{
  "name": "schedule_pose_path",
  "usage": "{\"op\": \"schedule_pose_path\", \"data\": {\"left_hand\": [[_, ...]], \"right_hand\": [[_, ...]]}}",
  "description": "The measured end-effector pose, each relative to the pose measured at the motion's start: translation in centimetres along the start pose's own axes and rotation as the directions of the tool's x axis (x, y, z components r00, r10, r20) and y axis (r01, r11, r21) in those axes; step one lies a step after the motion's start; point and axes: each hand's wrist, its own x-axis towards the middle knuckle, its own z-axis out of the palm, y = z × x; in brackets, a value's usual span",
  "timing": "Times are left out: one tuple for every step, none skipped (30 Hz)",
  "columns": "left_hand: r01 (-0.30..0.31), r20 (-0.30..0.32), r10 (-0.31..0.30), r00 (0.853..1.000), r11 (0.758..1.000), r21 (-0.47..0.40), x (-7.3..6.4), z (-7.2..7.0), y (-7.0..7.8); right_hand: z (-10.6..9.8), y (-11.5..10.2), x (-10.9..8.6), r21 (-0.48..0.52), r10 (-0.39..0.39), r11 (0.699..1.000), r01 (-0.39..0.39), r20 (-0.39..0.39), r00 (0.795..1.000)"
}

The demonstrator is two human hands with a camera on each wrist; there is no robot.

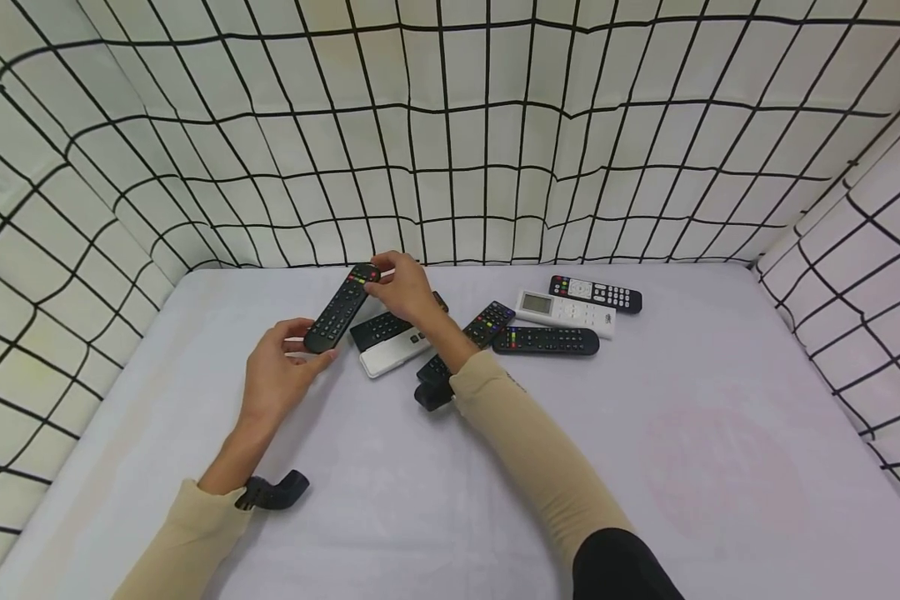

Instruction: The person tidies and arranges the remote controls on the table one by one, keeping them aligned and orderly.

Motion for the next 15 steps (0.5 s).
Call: {"op": "schedule_pose_path", "data": {"left_hand": [[-0.002,0.004,0.002,1.000,1.000,-0.001,-0.1,0.0,0.0],[-0.004,0.007,0.004,1.000,1.000,-0.001,-0.2,0.0,-0.1],[-0.005,0.007,0.005,1.000,1.000,-0.003,-0.3,0.0,-0.1],[-0.006,0.007,0.006,1.000,1.000,-0.003,-0.4,-0.1,-0.1],[-0.006,0.007,0.006,1.000,1.000,-0.004,-0.4,-0.1,-0.1],[-0.005,0.006,0.005,1.000,1.000,-0.004,-0.5,-0.1,-0.1],[-0.004,0.003,0.004,1.000,1.000,-0.002,-0.6,-0.2,-0.2],[-0.004,0.000,0.004,1.000,1.000,0.001,-0.7,-0.2,-0.2],[-0.003,-0.006,0.003,1.000,1.000,0.003,-0.8,-0.3,-0.2],[-0.003,-0.012,0.003,1.000,1.000,0.008,-0.9,-0.4,-0.3],[-0.004,-0.019,0.004,1.000,1.000,0.013,-0.9,-0.4,-0.3],[-0.004,-0.024,0.004,1.000,1.000,0.015,-1.0,-0.5,-0.4],[-0.005,-0.029,0.005,1.000,1.000,0.018,-1.1,-0.6,-0.4],[-0.006,-0.033,0.007,0.999,1.000,0.021,-1.2,-0.7,-0.4],[-0.007,-0.036,0.008,0.999,1.000,0.021,-1.2,-0.8,-0.4]], "right_hand": [[0.1,-0.1,-0.1,0.000,0.004,1.000,-0.004,0.003,1.000],[0.1,-0.2,-0.1,0.003,0.009,1.000,-0.009,0.006,1.000],[0.1,-0.3,-0.2,0.007,0.014,1.000,-0.014,0.008,1.000],[0.2,-0.4,-0.2,0.014,0.017,1.000,-0.017,0.012,1.000],[0.2,-0.5,-0.3,0.021,0.023,1.000,-0.024,0.018,1.000],[0.2,-0.6,-0.4,0.025,0.029,0.999,-0.029,0.023,0.999],[0.3,-0.7,-0.4,0.029,0.032,0.999,-0.032,0.027,0.999],[0.4,-0.8,-0.5,0.032,0.034,0.999,-0.036,0.032,0.999],[0.4,-0.9,-0.5,0.034,0.036,0.999,-0.037,0.034,0.999],[0.5,-1.0,-0.5,0.033,0.037,0.999,-0.038,0.038,0.999],[0.5,-1.0,-0.5,0.033,0.036,0.999,-0.037,0.040,0.999],[0.6,-1.1,-0.5,0.033,0.034,0.999,-0.035,0.042,0.999],[0.7,-1.1,-0.5,0.035,0.030,0.999,-0.032,0.043,0.999],[0.8,-1.2,-0.5,0.037,0.029,0.999,-0.031,0.044,0.999],[0.9,-1.2,-0.5,0.040,0.029,0.999,-0.031,0.044,0.999]]}}
